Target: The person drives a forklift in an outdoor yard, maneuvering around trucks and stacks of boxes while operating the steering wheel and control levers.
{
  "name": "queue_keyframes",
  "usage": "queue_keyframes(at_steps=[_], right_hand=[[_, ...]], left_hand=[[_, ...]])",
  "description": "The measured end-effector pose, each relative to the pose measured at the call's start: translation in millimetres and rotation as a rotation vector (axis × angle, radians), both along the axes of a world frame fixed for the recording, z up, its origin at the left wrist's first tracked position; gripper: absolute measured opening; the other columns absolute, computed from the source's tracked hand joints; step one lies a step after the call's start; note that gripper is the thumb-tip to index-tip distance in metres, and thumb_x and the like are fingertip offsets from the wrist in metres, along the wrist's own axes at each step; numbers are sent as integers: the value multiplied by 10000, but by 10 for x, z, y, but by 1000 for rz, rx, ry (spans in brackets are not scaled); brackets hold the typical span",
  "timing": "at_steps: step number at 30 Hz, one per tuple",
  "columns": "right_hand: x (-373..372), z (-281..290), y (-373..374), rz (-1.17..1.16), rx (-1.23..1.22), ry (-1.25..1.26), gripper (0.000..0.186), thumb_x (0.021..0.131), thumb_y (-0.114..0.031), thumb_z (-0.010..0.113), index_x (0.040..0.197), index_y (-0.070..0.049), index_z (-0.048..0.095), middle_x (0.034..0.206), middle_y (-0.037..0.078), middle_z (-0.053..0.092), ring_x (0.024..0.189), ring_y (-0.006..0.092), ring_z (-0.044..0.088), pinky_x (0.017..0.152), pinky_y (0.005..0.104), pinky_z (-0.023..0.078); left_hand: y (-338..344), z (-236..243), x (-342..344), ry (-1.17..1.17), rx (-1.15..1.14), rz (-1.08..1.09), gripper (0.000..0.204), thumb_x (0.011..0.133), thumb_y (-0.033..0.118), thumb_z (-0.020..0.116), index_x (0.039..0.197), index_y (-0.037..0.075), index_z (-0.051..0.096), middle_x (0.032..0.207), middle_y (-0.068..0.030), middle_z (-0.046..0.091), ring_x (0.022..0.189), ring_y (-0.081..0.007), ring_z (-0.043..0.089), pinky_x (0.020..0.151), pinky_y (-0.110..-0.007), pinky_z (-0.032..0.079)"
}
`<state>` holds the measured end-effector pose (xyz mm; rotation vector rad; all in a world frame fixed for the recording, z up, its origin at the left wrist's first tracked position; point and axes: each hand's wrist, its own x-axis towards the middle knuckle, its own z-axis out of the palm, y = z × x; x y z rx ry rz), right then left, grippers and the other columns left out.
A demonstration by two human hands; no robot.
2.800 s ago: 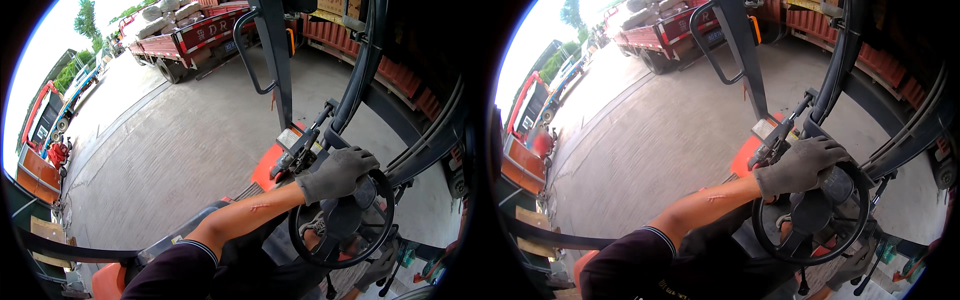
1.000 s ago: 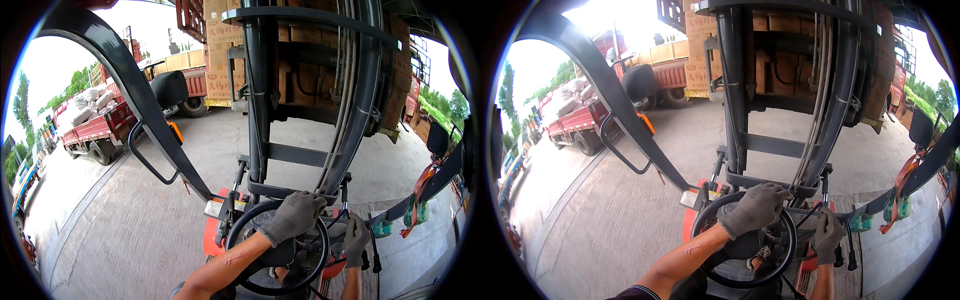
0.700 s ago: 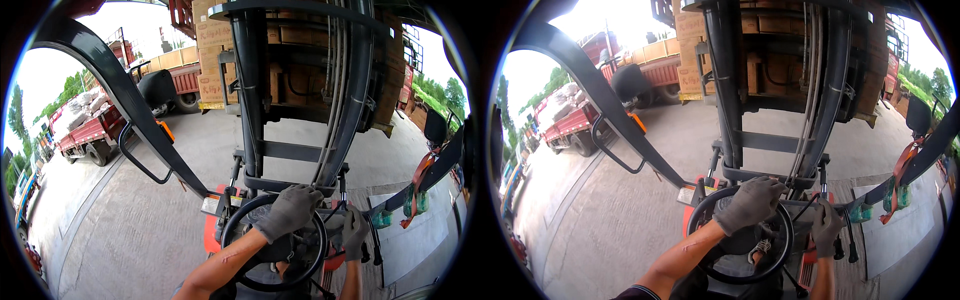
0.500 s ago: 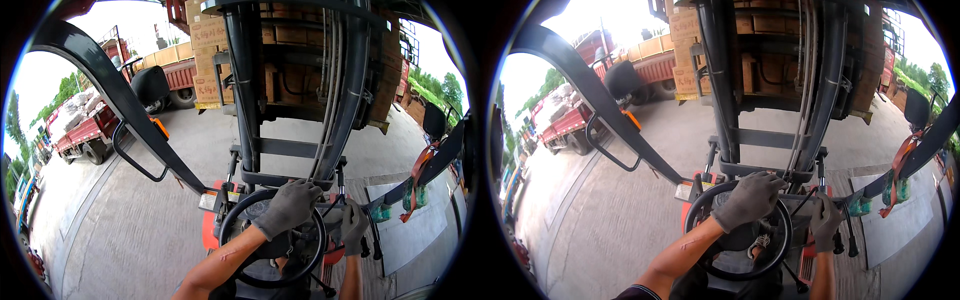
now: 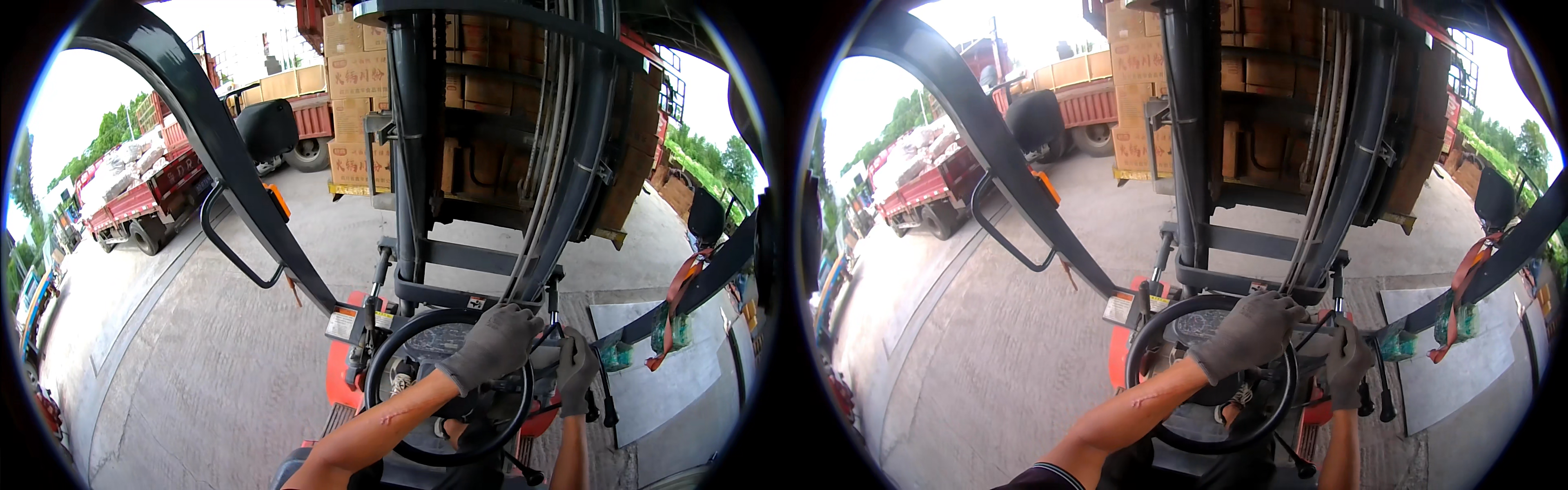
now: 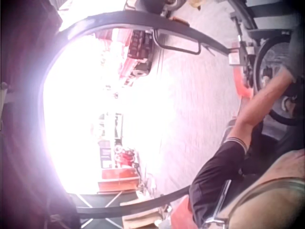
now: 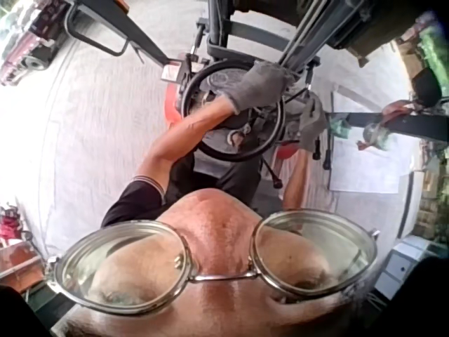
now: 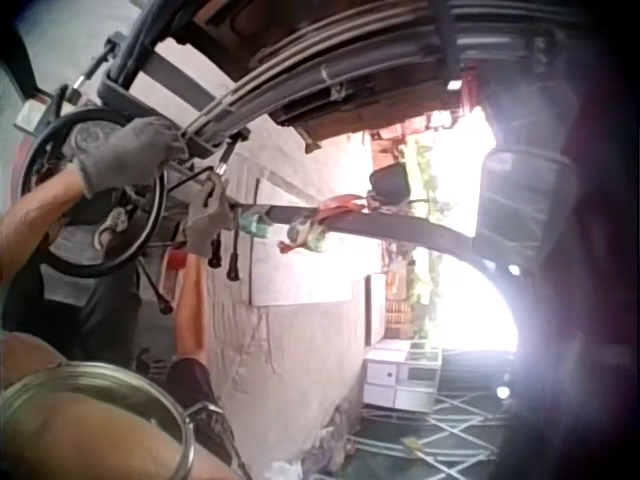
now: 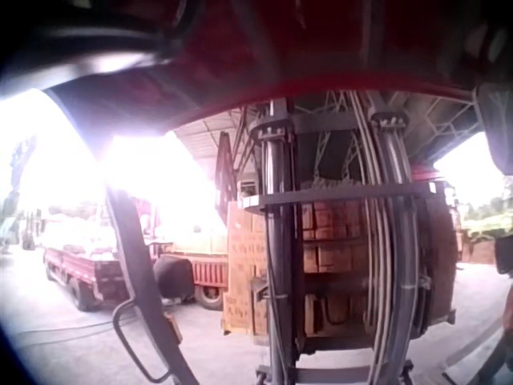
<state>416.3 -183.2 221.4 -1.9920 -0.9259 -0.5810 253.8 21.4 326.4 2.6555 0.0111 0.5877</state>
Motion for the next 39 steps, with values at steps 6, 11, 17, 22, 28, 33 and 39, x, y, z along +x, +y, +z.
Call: queue_keyframes(at_steps=[6,11,17,22,28,33,39], right_hand=[[-94,124,119,5,14,-71,145,1080,-63,698,1190,-52,791,994,205,800,849,392,796,737,446,600],[-88,116,50,-8,-17,-92,168,1052,-52,719,1202,-55,794,1007,197,811,878,409,795,770,453,616],[-12,14,46,52,47,-139,196,1057,-56,700,1232,-42,786,1041,203,812,908,416,797,781,454,619],[30,-24,49,43,62,-157,186,1089,-78,678,1230,-50,797,1034,192,819,836,363,803,746,429,626],[-83,106,117,29,42,-69,151,1077,-71,691,1175,-49,803,989,193,815,884,399,809,773,432,627],[-61,24,107,27,18,-7,161,1085,-81,706,1209,-57,805,1014,196,817,884,377,817,769,416,622],[-105,41,113,12,2,-48,160,1089,-87,715,1214,-51,807,1034,198,824,887,362,824,781,414,626]], left_hand=[[-161,-94,22,-35,56,-43,293,974,136,691,1250,94,781,1126,-100,771,1129,-334,738,1041,-483,571],[-375,-139,25,-19,46,-73,267,961,149,698,1213,98,771,1144,-85,768,1147,-320,733,1063,-479,559],[-589,-150,-46,73,47,-141,271,953,163,708,1211,106,767,1183,-86,759,1207,-309,721,1123,-477,537],[-812,-280,-157,68,28,-165,353,934,160,729,1282,121,772,1212,-75,761,1259,-301,706,1195,-465,512],[-987,-511,-368,5,44,-201,413,914,152,739,1326,127,770,1320,-68,751,1350,-289,671,1290,-495,446],[-1091,-597,-640,66,60,-237,428,931,147,727,1357,114,758,1404,-87,732,1456,-305,619,1346,-523,376],[-1119,-596,-1012,118,0,-239,416,968,181,712,1376,113,756,1458,-92,720,1496,-304,590,1364,-547,334]])
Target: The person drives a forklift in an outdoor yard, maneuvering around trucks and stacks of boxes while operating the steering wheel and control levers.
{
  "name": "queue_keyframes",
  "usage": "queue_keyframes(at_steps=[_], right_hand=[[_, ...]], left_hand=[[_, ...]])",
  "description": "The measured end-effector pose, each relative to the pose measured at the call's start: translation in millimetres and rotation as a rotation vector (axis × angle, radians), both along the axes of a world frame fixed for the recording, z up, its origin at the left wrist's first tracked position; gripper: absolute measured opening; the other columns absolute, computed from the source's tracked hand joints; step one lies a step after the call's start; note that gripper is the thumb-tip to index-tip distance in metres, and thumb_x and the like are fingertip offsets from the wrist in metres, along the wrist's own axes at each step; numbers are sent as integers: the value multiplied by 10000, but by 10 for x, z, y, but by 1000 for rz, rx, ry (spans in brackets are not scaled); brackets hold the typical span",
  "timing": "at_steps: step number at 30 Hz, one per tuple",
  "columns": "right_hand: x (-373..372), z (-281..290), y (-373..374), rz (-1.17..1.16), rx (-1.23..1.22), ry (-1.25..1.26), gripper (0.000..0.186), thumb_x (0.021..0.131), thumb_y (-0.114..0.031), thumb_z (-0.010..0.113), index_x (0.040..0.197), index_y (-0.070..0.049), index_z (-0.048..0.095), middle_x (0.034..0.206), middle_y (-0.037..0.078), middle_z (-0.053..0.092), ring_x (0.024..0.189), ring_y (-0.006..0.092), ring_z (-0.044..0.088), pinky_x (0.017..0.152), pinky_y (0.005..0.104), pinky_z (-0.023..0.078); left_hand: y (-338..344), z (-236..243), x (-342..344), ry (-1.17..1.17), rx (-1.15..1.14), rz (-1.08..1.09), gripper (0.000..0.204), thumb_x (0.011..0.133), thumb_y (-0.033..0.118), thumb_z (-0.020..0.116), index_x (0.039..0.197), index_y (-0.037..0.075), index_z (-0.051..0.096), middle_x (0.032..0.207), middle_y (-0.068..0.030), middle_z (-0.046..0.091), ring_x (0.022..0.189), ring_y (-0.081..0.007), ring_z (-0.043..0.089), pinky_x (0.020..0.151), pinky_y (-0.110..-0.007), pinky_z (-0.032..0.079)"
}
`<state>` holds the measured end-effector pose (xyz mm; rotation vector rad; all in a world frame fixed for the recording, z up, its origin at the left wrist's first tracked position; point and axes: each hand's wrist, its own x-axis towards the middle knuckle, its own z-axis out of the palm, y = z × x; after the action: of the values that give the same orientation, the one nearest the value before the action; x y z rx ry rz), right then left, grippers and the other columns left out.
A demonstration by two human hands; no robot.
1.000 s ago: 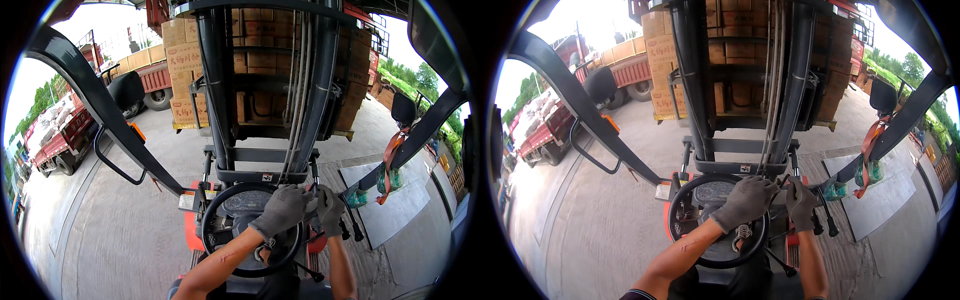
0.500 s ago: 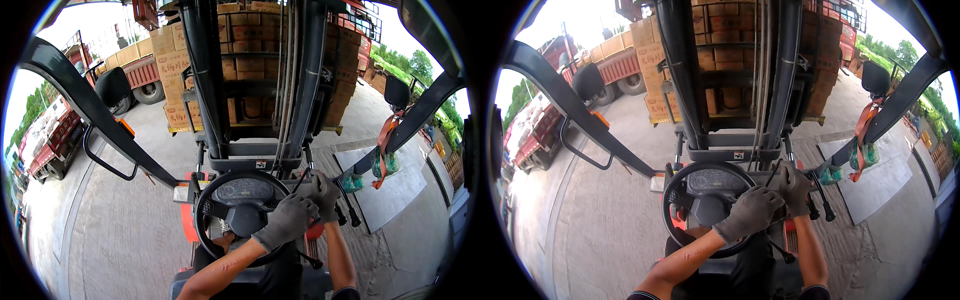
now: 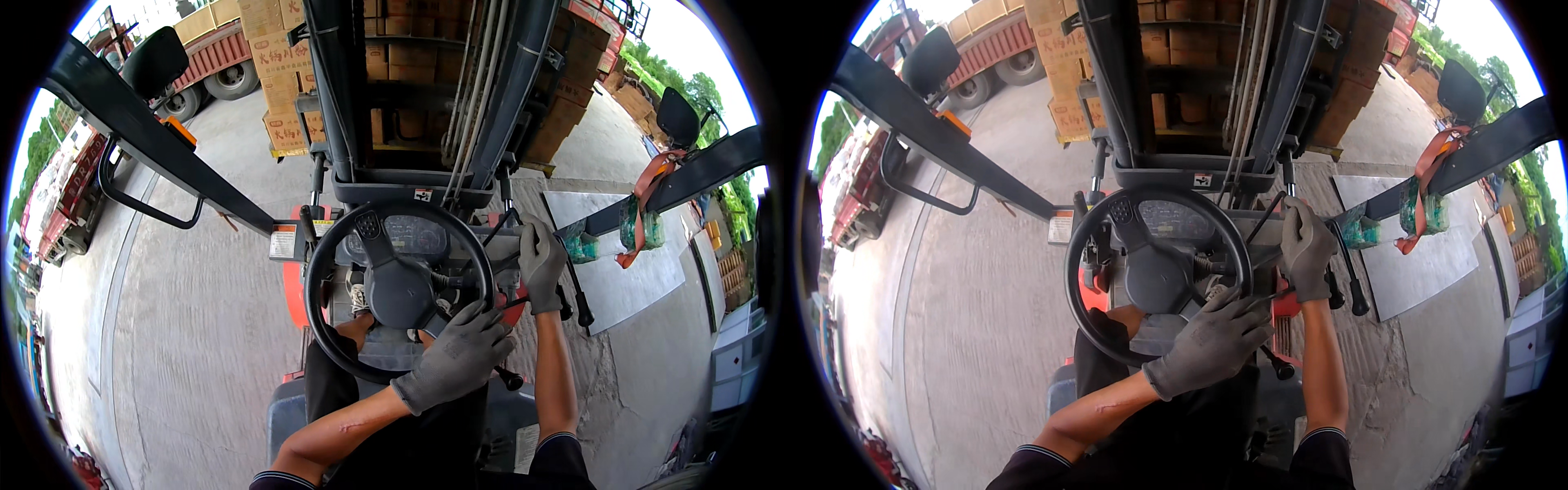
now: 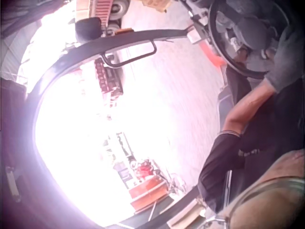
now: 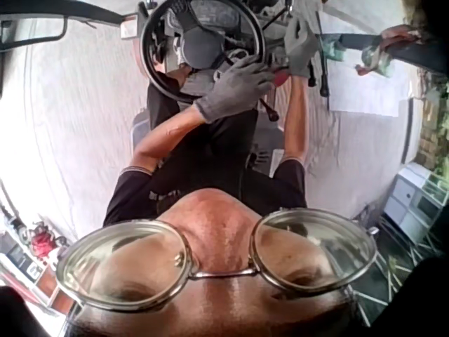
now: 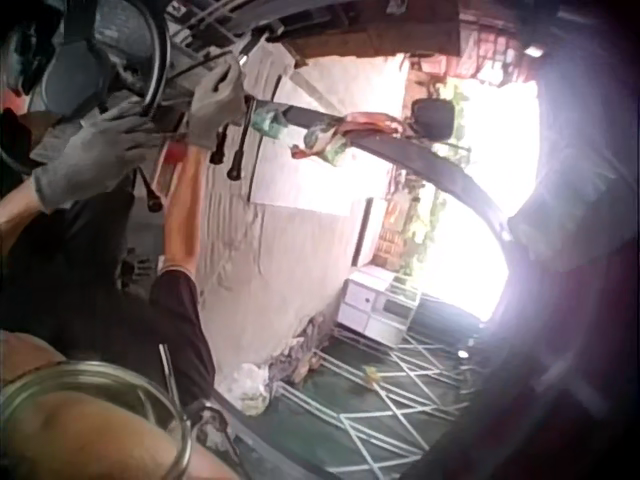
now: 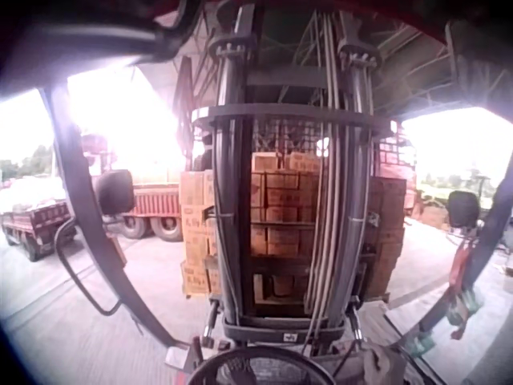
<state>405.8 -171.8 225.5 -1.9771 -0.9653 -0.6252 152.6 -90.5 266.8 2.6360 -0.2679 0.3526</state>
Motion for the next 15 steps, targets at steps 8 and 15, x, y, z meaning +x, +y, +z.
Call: queue_keyframes(at_steps=[8,15], right_hand=[[13,16,11,-6,1,81,157,1088,-83,713,1209,-65,811,1029,187,827,879,356,823,763,421,625],[85,-3,41,14,2,21,159,1082,-69,716,1212,-54,806,1038,182,832,885,354,824,780,424,630]], left_hand=[[35,-168,-296,-49,-69,-4,364,988,206,740,1344,141,778,1507,-60,710,1504,-271,593,1353,-520,356],[138,-242,-609,-201,-153,60,318,936,172,816,1254,154,796,1428,-32,767,1411,-267,678,1270,-503,472]])
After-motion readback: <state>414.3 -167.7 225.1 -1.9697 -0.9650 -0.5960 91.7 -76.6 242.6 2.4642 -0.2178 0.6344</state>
